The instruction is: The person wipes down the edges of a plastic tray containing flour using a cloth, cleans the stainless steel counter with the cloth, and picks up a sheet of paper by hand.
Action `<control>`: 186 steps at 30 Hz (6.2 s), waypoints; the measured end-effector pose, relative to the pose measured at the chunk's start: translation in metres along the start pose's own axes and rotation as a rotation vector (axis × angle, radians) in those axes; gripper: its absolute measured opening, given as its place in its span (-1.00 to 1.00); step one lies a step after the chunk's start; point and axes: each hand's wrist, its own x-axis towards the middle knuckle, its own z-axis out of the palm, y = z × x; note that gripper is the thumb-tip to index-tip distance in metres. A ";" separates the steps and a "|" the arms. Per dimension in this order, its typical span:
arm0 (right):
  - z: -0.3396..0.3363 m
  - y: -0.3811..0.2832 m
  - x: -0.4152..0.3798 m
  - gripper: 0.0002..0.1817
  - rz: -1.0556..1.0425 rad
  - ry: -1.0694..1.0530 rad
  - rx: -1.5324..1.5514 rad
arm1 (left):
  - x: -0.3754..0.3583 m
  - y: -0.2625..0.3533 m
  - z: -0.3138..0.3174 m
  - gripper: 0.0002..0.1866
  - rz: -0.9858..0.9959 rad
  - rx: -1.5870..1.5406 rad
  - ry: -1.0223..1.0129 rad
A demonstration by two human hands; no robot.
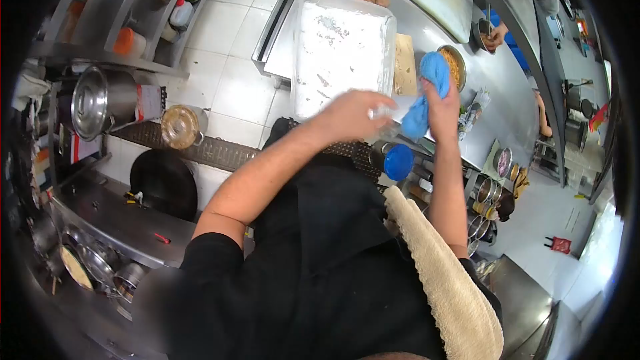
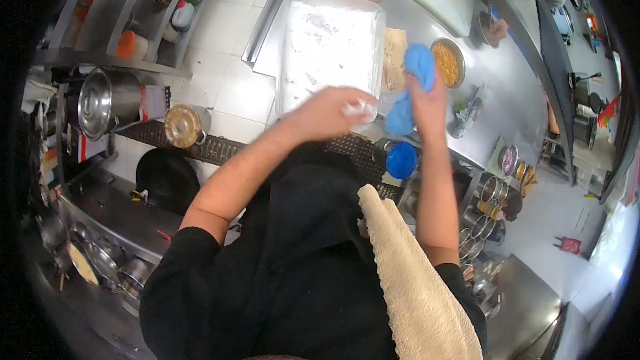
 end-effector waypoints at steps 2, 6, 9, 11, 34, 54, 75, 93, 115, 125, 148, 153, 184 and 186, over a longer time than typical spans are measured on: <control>-0.016 0.024 0.044 -0.47 -0.089 0.003 -0.296 | 0.006 -0.040 -0.029 -0.46 -0.121 0.165 0.506; -0.016 0.035 0.126 -0.46 -0.515 -0.175 -0.928 | 0.027 -0.085 -0.102 -0.25 -0.508 0.541 0.800; 0.021 -0.007 0.153 -0.48 -0.545 -0.350 -1.222 | 0.051 -0.122 -0.113 -0.29 -0.639 0.442 0.707; 0.042 -0.003 0.185 -0.46 -0.801 -0.388 -1.371 | 0.059 -0.126 -0.116 -0.41 -0.606 0.369 0.642; 0.082 -0.010 0.187 -0.53 -0.468 -0.503 -1.622 | 0.058 -0.130 -0.105 -0.38 -0.459 0.200 0.908; 0.078 -0.032 0.048 -0.47 -0.203 -0.835 -1.495 | 0.063 -0.133 -0.101 -0.35 -0.450 0.214 0.882; 0.086 0.005 -0.032 -0.58 0.096 -0.763 -1.401 | 0.076 -0.151 -0.097 -0.46 -0.389 0.120 1.067; 0.023 -0.015 0.088 -0.41 -0.362 -0.602 -1.324 | 0.061 -0.055 -0.092 -0.54 0.018 0.731 0.849; 0.055 0.031 0.075 -0.37 0.125 -1.075 -1.151 | 0.193 -0.113 -0.074 -0.68 0.211 1.154 -0.048; 0.062 0.022 0.107 -0.58 -0.127 -0.608 -1.623 | 0.199 -0.117 -0.072 -0.69 0.187 1.157 -0.050; 0.033 0.007 0.040 -0.45 0.125 -0.684 -1.254 | 0.209 -0.140 -0.060 -0.72 0.187 1.146 0.078; 0.032 0.004 0.060 -0.50 0.064 -0.650 -1.417 | 0.201 -0.122 -0.066 -0.70 0.164 1.148 0.046; -0.039 0.108 -0.002 -0.59 1.026 -0.396 0.791 | 0.204 -0.129 -0.055 -0.70 0.123 1.160 0.220; -0.068 0.109 -0.025 -0.56 0.961 -0.380 0.892 | 0.204 -0.125 -0.056 -0.63 0.134 1.113 0.224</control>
